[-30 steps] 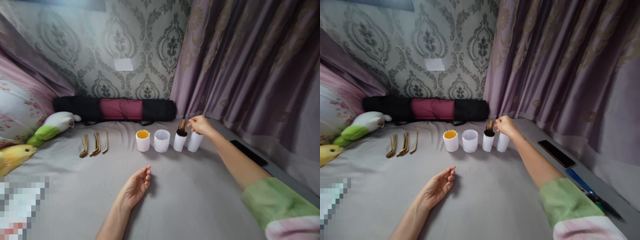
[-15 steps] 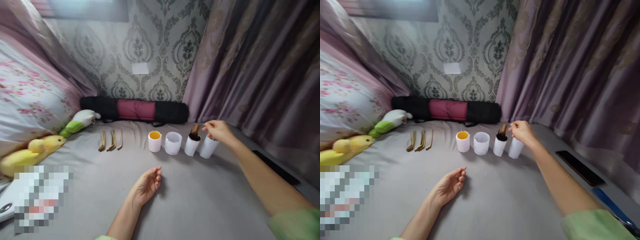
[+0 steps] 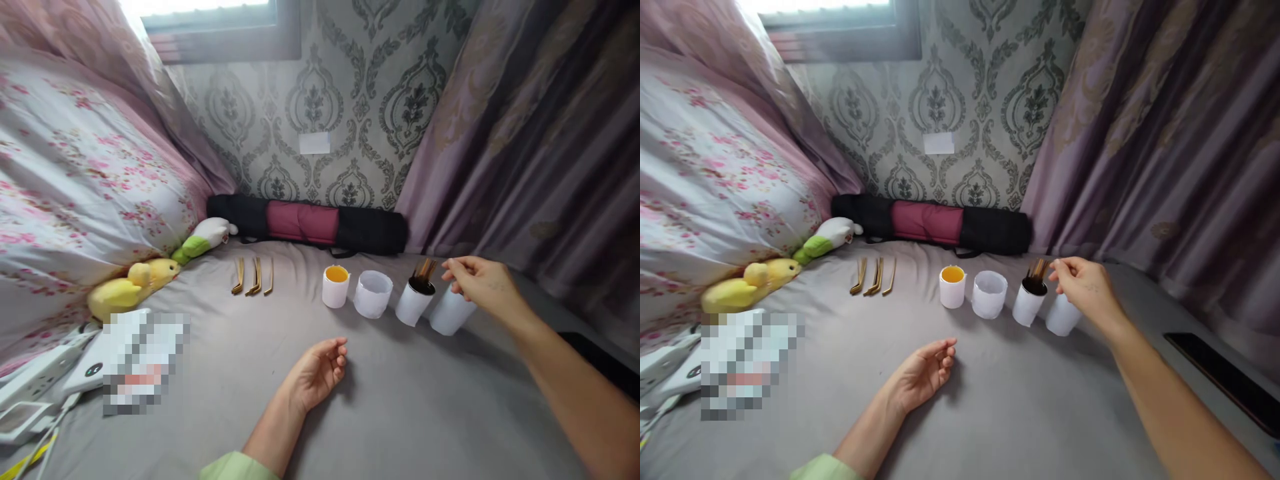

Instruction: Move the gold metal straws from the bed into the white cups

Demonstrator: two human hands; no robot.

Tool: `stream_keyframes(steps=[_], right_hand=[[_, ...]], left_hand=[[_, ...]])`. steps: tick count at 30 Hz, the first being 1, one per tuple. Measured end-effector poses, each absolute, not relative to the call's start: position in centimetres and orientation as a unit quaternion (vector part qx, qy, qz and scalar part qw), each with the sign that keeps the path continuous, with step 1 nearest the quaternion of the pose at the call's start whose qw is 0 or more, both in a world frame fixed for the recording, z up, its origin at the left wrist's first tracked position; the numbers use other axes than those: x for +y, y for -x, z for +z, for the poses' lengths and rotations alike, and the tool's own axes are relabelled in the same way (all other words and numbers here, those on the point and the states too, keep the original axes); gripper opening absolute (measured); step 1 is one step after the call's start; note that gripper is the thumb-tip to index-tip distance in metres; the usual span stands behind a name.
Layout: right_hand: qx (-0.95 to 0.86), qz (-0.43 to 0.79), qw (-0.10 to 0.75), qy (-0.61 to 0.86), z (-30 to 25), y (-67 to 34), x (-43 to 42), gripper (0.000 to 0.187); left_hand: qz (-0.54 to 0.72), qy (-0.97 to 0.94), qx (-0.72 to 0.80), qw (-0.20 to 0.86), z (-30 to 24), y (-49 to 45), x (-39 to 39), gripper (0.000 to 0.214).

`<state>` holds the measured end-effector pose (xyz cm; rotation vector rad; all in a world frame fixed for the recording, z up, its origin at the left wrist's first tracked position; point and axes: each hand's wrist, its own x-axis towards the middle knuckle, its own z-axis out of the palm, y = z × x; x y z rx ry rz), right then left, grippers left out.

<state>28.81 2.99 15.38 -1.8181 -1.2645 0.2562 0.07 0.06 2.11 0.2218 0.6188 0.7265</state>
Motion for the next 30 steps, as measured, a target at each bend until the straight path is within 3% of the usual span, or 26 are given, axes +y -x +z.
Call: stream_keyframes(steps=[15,23,30], right_hand=[[-0.537,0.140,0.496,0.667,13.2,-25.5,0.6,0.032],[-0.526,0.272,0.449,0.669,7.7,-21.7,0.0,0.034],[-0.564,0.294,0.405,0.657,3.5,-18.3,-0.1,0.039]], left_hand=[[0.356,-0.107,0.300,0.879,2.0,-0.1,0.0,0.017],[0.367,-0.109,0.319,0.867,2.8,-0.3,-0.2,0.018],[0.371,-0.107,0.321,0.865,2.9,-0.4,-0.2,0.019]])
